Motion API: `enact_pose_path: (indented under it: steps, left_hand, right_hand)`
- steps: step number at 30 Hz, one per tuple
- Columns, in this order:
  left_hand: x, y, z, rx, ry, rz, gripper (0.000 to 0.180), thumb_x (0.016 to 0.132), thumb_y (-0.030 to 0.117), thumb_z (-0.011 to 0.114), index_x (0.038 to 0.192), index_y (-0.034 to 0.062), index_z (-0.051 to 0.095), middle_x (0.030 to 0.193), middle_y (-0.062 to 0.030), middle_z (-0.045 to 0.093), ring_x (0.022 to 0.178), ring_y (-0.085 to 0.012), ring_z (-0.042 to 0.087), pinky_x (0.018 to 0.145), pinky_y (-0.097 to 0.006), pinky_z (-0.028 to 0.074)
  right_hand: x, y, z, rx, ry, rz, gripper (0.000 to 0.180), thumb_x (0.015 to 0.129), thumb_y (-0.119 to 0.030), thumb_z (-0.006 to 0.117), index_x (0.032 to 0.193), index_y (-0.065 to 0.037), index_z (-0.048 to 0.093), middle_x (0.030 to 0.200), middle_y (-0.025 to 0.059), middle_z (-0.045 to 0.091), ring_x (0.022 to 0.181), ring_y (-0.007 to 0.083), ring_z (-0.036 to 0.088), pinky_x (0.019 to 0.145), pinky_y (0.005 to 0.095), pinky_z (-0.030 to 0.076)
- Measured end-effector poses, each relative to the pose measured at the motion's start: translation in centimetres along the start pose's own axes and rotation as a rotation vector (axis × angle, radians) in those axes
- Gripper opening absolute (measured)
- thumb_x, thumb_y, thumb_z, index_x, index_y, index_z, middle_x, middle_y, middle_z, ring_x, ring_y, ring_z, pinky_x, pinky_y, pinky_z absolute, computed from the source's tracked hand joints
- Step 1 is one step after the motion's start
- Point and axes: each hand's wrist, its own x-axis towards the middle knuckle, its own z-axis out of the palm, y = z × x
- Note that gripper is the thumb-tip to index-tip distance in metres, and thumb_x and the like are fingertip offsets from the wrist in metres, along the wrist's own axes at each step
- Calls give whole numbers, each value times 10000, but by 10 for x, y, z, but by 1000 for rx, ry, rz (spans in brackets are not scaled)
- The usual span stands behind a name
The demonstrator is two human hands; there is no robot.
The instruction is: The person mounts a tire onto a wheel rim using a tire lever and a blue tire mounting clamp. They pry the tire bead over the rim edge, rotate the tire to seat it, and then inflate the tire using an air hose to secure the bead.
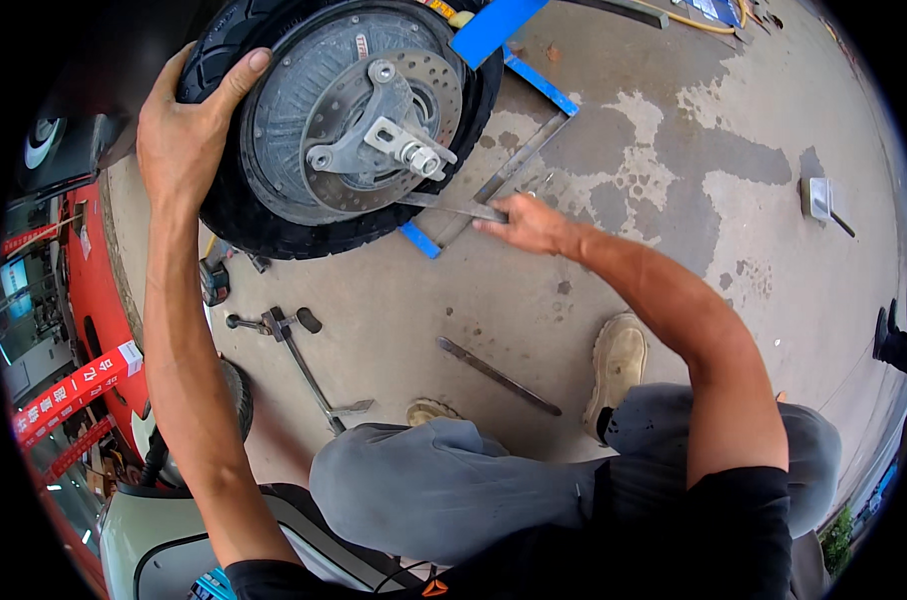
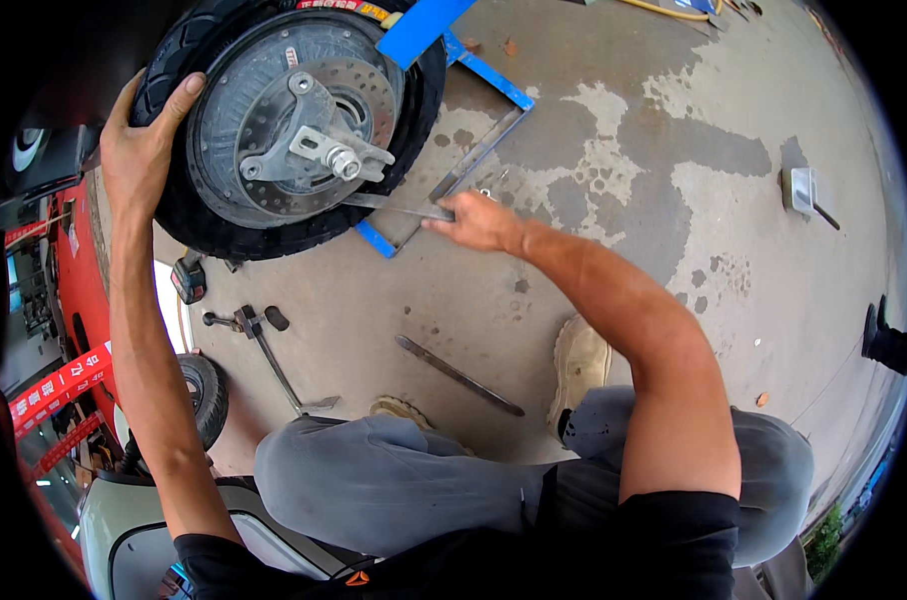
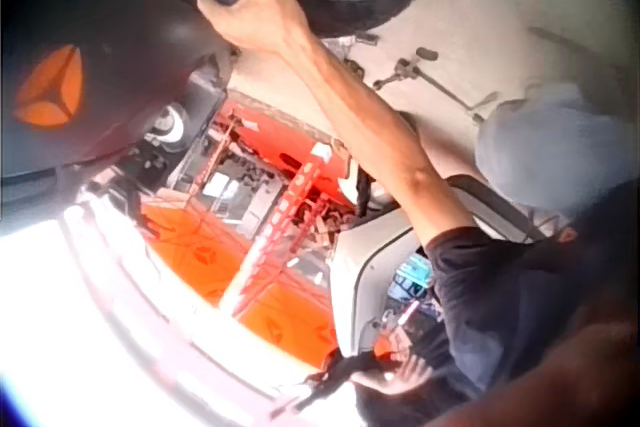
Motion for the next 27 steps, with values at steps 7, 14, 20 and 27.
enact_pose_path:
  steps: [7,14,20,27]
  left_hand:
    - [-4,3,-6,-11,-2,-9,1057,714,698,901,1365,-100,664,1212,-275,748,1120,-329,745,1023,-380,551]
    - [-4,-2,1,-20,-39,-38,1089,728,682,902,1399,-129,623,1177,-289,740,1077,-346,746,1011,-365,561]
    - [4,-7,1,0,-10,-41,1154,703,717,898,1412,-143,602,1204,-318,723,1101,-373,739,1020,-375,560]
    - [5,3,8,-69,33,56,1059,691,700,910,1337,-107,680,1130,-285,760,1064,-346,759,991,-376,569]
  right_hand:
    - [11,-47,20,169,-320,187,513,982,-511,712,926,-2,690,756,121,666,677,281,666,658,438,545]
    - [41,-69,63,855,-179,424,543,1000,-581,703,802,-91,578,640,-32,446,485,89,336,447,296,279]
    - [42,-122,153,1263,295,396,543,1050,-514,655,720,-94,555,638,-26,504,565,114,442,506,336,368]
    - [-80,-87,274,847,249,334,617,1020,-561,661,738,-14,620,638,39,534,607,154,483,569,410,417]
